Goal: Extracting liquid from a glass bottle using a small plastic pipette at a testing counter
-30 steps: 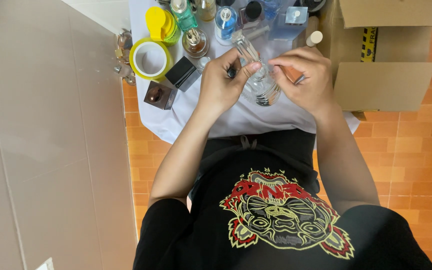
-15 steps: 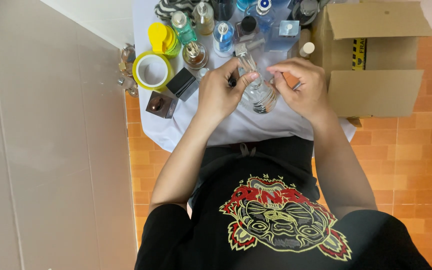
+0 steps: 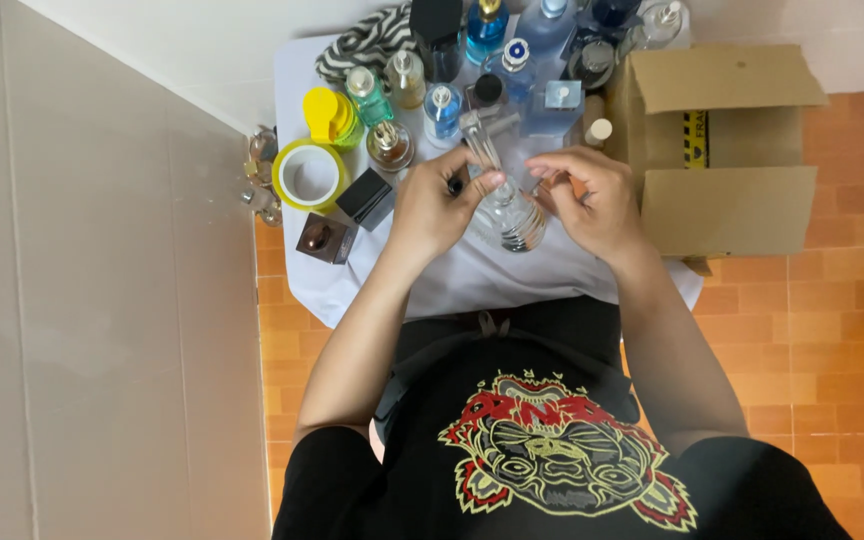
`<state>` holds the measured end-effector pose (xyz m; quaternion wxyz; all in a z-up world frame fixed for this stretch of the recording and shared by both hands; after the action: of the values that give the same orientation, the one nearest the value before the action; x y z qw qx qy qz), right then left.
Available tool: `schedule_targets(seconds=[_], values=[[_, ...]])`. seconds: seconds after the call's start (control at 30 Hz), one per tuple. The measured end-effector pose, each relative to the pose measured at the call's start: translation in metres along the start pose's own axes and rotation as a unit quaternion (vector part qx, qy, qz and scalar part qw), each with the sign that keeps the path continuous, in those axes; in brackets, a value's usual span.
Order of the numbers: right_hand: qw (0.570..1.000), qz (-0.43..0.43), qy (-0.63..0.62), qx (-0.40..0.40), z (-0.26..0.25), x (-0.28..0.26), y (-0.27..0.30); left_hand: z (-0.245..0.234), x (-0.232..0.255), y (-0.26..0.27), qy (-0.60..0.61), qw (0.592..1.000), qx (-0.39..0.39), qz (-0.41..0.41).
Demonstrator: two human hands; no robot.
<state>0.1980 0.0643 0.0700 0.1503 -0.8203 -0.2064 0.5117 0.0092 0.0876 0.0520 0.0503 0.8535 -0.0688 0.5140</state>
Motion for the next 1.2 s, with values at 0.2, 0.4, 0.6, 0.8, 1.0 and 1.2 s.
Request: schedule_targets(seconds=[0.2,0.4,0.6,0.8,1.0,1.2], values=[[1.0,0.006,-0.01,-0.005,0.001,0.005,-0.001,0.001,0.001,0.001,-0.002,1.0,-0.01,-0.012],[1.0,0.013,-0.017,0.001,0.001,0.008,-0.001,-0.001,0.005,0.003,-0.024,1.0,-0.007,-0.011],[1.0,0.027,-0.014,-0.003,0.0,0.011,0.002,-0.001,0.003,0.002,-0.048,0.999,0.004,-0.005],[1.0,0.019,-0.02,0.003,-0.002,0.009,-0.002,-0.007,0.01,0.003,-0.058,0.998,0.019,0.0],[1.0,0.016,-0.011,0.007,-0.004,0.02,0.002,-0.004,0.01,0.007,-0.058,0.998,0.01,0.003],[1.0,0.022,0.005,0.019,-0.011,0.016,0.003,0.001,0.003,0.006,-0.058,0.998,0.003,-0.006]])
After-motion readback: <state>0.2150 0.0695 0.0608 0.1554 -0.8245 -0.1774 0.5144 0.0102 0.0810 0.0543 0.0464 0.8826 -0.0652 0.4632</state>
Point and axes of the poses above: each hand's wrist, its own y-axis away from the middle knuckle, its own z-axis out of the palm, x = y × z, the point moved 9 cm from there along -y, towards the middle knuckle, and after that the axes turned 1 degree about x, right-handed, at the moved point
